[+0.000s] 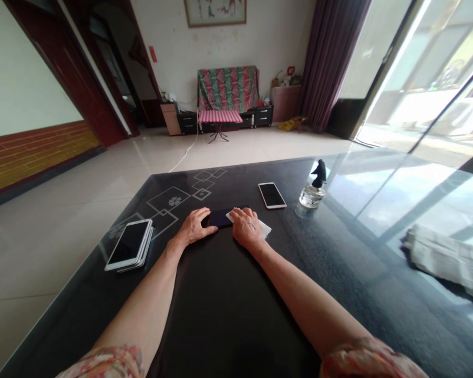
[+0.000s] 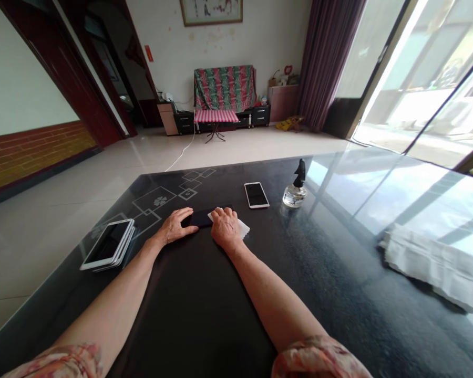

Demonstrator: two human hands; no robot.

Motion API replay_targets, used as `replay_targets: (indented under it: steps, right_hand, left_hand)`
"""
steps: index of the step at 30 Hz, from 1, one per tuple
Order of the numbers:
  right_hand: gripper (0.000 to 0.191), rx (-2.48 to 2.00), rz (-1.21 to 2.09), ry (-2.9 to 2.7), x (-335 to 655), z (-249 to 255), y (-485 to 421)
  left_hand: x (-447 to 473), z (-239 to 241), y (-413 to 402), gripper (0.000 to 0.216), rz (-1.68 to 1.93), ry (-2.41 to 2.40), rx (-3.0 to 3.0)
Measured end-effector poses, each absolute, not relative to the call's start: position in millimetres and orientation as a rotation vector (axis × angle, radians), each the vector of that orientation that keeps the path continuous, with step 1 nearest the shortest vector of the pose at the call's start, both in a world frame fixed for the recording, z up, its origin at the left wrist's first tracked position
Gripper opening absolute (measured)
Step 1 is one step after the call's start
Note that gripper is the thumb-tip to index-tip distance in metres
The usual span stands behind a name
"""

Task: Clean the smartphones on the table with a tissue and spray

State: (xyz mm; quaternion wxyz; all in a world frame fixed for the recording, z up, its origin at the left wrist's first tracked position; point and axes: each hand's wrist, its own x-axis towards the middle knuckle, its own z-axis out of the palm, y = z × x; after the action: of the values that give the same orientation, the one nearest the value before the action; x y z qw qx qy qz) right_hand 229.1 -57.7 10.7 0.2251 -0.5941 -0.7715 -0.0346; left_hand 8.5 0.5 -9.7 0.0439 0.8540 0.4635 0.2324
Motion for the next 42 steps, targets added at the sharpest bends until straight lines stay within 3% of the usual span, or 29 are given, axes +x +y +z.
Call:
replay_targets:
  steps: [36,42]
  right_hand:
    - [0.035,-1.818,-0.126,-1.986,232,5,-40]
    - [0.035,-1.796,-0.074,-1.86,237,-1,-32]
  left_hand:
    - [16,-3,-1,0.062,0.686,1.404,2.511]
    - [19,-3,-4,0.073,0.585,1.463,2.489]
